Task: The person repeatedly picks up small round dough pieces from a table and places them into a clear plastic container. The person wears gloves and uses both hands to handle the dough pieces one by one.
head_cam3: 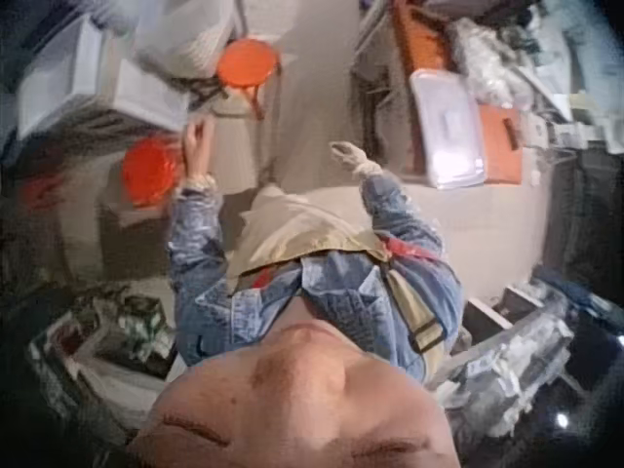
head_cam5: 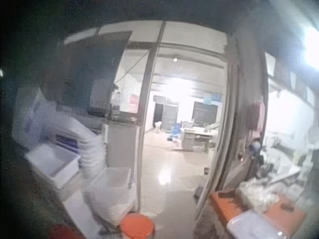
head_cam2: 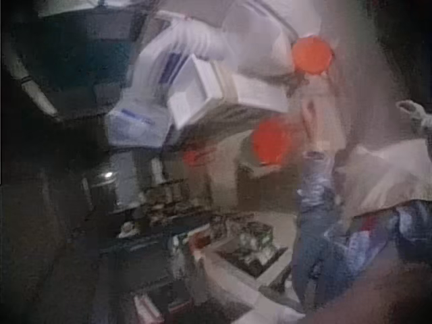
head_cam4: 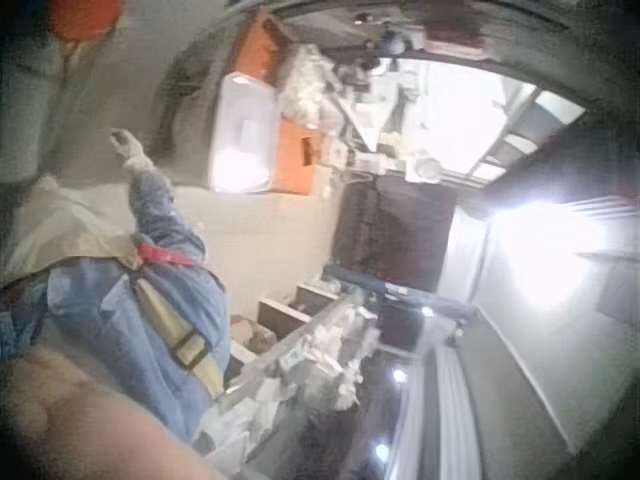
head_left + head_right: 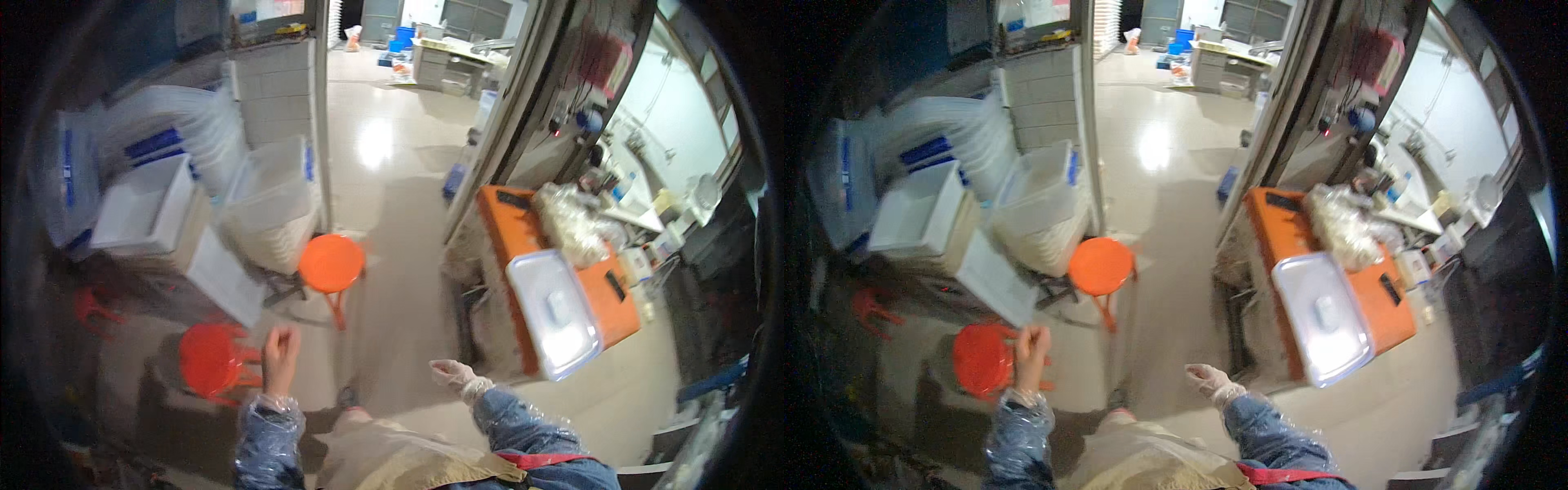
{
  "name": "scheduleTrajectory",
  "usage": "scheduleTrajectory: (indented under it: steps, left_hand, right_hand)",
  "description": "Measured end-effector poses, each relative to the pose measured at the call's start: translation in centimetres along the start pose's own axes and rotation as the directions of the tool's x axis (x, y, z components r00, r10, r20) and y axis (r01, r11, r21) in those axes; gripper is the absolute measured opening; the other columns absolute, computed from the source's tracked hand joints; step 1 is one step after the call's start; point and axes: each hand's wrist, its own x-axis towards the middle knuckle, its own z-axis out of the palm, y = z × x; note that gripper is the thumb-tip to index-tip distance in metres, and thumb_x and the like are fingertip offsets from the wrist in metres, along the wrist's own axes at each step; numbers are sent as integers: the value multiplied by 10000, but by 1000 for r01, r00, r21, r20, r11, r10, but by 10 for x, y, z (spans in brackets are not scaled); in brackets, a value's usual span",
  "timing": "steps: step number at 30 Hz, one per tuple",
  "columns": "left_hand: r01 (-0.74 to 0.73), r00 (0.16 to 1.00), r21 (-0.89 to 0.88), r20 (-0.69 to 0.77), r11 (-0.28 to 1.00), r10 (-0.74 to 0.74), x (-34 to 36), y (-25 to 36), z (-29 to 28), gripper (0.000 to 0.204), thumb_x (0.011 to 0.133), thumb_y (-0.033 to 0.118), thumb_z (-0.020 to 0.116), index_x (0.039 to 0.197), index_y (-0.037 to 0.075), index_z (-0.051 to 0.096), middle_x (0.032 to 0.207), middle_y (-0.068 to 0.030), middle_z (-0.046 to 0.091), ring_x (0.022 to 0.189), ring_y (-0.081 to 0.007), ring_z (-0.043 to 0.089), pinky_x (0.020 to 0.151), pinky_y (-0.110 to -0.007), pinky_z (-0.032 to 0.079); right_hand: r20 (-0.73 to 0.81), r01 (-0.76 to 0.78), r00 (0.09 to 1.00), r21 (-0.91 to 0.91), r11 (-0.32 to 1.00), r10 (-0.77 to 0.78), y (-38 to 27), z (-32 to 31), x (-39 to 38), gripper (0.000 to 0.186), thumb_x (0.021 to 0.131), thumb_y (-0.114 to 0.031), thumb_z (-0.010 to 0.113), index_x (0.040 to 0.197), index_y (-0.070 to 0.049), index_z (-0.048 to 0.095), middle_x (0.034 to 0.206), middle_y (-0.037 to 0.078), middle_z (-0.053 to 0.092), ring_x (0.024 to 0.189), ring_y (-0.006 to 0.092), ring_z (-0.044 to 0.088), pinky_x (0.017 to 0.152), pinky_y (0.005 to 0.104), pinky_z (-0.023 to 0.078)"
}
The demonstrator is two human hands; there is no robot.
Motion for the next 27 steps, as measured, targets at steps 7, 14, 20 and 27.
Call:
scheduleTrajectory:
  steps: [7, 14, 20, 27]
  left_hand:
    - [-519, 24, -768, 425, 375, 905, 107, 258, 192, 335, 826, 260, 619, 1048, 19, 550, 919, -74, 555, 770, -175, 530, 718, -326, 445]
    - [-341, -100, -841, 477, 420, 873, 265, 262, 301, 307, 781, 248, 650, 966, 20, 561, 852, -81, 545, 709, -189, 509, 652, -322, 421]
    - [-448, -63, -766, 542, 462, 838, 425, 306, 389, 286, 743, 238, 676, 896, 21, 571, 795, -88, 536, 657, -201, 492, 596, -319, 400]
    - [-536, 53, -719, 494, 442, 868, 626, 304, 444, 266, 698, 226, 707, 814, 22, 583, 728, -95, 526, 596, -215, 471, 531, -315, 376]
  right_hand:
    - [-238, -302, 881, 381, 874, 408, 15, -77, 8, 311, 867, -256, 596, 1111, -64, 606, 876, 16, 633, 732, 72, 559, 681, 214, 462]
    - [-185, -431, 774, 546, 718, 605, 1, -137, 156, 259, 876, -235, 564, 1034, -47, 647, 776, -4, 629, 671, 61, 545, 627, 215, 449]
    - [-280, -37, 959, 27, 999, 43, -117, -284, 370, 402, 862, -349, 532, 1160, -82, 574, 1093, 133, 623, 1055, 264, 573, 902, 310, 433]
    - [-187, 400, 904, 57, 915, -384, -275, -389, 610, 247, 876, -238, 558, 1044, -67, 617, 881, 55, 654, 858, 133, 604, 785, 247, 468]
